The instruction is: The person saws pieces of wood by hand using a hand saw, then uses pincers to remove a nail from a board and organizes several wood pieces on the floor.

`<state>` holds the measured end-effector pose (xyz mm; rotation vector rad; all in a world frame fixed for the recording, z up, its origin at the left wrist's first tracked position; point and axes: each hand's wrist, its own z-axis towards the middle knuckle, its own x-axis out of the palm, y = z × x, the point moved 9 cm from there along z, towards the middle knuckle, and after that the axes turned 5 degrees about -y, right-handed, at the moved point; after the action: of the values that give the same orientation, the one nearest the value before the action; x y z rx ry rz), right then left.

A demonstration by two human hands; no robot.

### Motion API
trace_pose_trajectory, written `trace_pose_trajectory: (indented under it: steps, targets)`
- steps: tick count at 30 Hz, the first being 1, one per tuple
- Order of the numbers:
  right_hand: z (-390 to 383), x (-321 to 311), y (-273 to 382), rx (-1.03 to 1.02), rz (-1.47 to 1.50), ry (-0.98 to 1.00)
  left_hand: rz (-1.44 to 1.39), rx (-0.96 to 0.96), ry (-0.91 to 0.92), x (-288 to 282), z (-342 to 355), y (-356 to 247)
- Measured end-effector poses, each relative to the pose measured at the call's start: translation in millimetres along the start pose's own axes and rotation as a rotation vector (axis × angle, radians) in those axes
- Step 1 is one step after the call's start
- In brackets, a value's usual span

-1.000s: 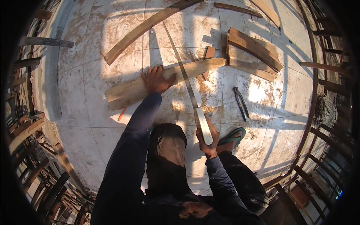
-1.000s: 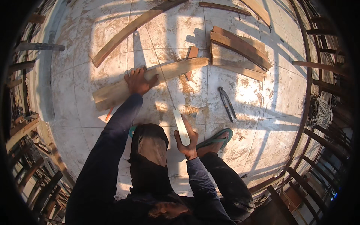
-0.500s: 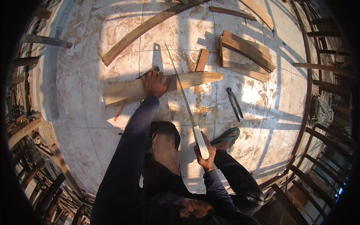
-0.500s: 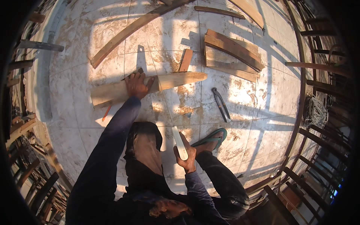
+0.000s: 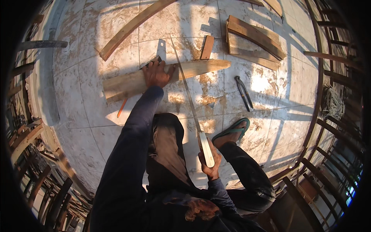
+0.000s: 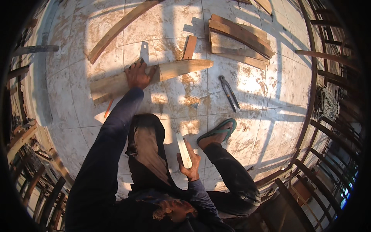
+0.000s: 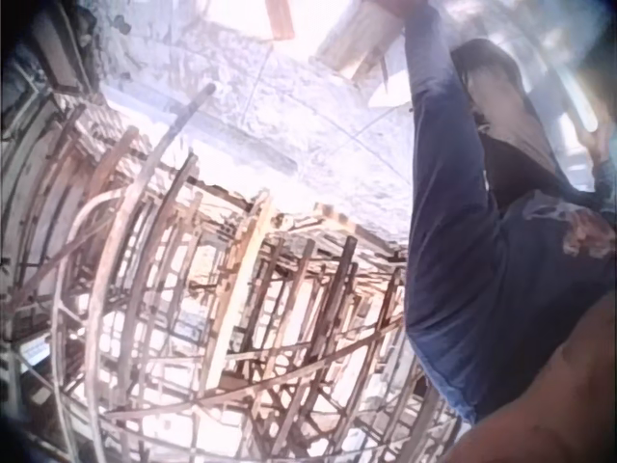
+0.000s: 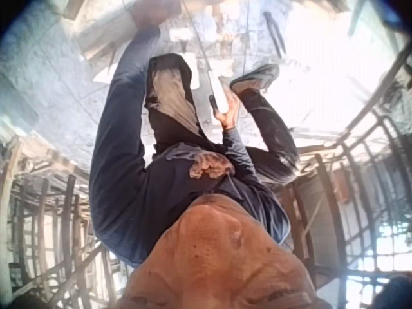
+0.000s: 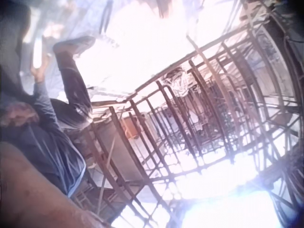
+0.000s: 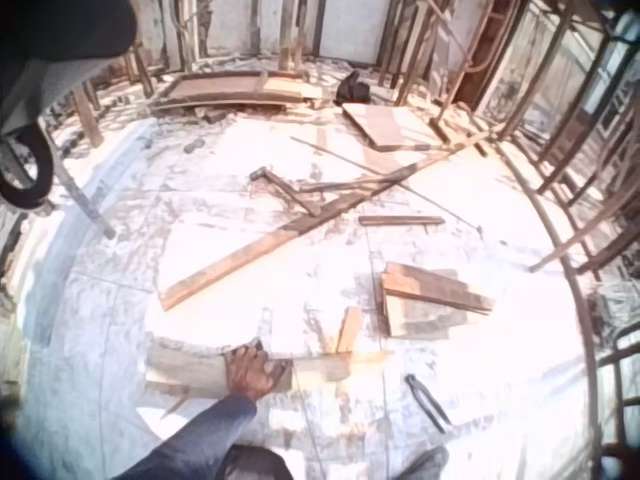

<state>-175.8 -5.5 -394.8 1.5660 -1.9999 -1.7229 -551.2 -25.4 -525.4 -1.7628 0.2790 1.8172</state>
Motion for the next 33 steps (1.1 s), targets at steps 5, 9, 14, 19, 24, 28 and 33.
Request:
trace_pose_trajectory:
  steps: [5, 9, 14, 19, 24, 28, 33]
  targets:
    - [-28.4, -11.1, 16.8, -0.038, -0.01, -0.042, -0.025, 0.004, -0.006, -4.9, 1.9, -0.8]
    - [0.8, -1.8, 30.1, -0.031, 0.076, -0.128, -0.002, 0.01, 0.039, -2.2, 1.6, 0.5]
    - [42.6, 19.9, 50.7, -0.122, 0.031, -0.057, -0.013, 0.062, -0.015, -1.5, 4.0, -2.2]
    - [-8.2, -15.5, 62.4, -0.201, 0.107, -0.091, -0.027, -0.006, -0.063, 1.3, 3.8, 4.1]
    - [-17.3, -4.5, -3.2, 0.068, 0.108, 0.006, -0.024, -0.002, -0.05, 0.3, 7.5, 4.2]
    - [-18.0, -17.4, -25.7, 0.161, 0.045, 0.026, 0.029, -0.063, 0.142, 15.1, 11.3, 7.9]
    - [-32.1, -44.8, 28.5, 0.061, 0.054, 0.054, 0.065, -0.079, 0.082, 13.6, 11.4, 9.0]
